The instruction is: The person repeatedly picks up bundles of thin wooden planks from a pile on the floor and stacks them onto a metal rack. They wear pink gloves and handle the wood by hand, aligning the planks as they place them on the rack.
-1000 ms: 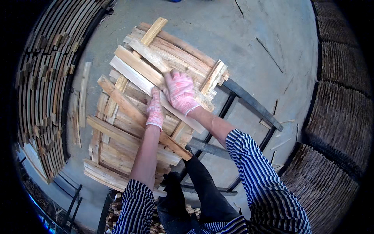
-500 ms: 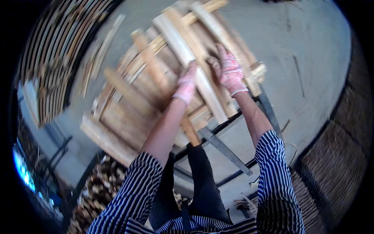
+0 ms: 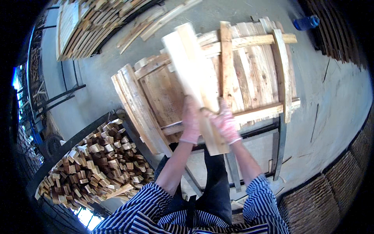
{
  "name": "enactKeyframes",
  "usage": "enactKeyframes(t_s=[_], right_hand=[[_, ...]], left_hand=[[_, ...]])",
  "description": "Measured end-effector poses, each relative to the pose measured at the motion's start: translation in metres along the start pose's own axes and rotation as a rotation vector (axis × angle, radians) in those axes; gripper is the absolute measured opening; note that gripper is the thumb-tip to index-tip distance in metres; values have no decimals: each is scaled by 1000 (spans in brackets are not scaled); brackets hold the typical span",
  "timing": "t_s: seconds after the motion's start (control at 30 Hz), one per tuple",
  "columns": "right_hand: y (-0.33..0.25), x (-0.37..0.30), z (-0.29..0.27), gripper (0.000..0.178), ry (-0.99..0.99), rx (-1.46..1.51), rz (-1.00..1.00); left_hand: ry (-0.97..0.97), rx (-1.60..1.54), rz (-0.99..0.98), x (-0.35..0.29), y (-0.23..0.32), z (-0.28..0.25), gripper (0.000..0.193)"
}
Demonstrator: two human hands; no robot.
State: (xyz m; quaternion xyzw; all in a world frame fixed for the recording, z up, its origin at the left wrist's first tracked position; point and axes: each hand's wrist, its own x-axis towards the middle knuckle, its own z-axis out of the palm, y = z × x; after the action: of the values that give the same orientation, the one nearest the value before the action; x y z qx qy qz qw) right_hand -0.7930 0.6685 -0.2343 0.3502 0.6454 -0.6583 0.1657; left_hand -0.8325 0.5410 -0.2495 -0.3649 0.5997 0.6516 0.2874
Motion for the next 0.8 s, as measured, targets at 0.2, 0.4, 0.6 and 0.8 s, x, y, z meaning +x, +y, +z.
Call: enactKeyframes(t_s=[0.2,0.4,0.6,0.8], right_hand=[[8,46,145,108,-96,-480,78],[44,63,197,104,-161,-660,0],[27,77,179,95,-140,-332,57],[42,84,194,116,-62,-530,2]], left_hand=[[213,-243,13,94,10,-113,62],[253,124,110,136,-30,-195,61],[384,213,703,53,43,-254,73],[201,-108,-23,132,47,-404,94]])
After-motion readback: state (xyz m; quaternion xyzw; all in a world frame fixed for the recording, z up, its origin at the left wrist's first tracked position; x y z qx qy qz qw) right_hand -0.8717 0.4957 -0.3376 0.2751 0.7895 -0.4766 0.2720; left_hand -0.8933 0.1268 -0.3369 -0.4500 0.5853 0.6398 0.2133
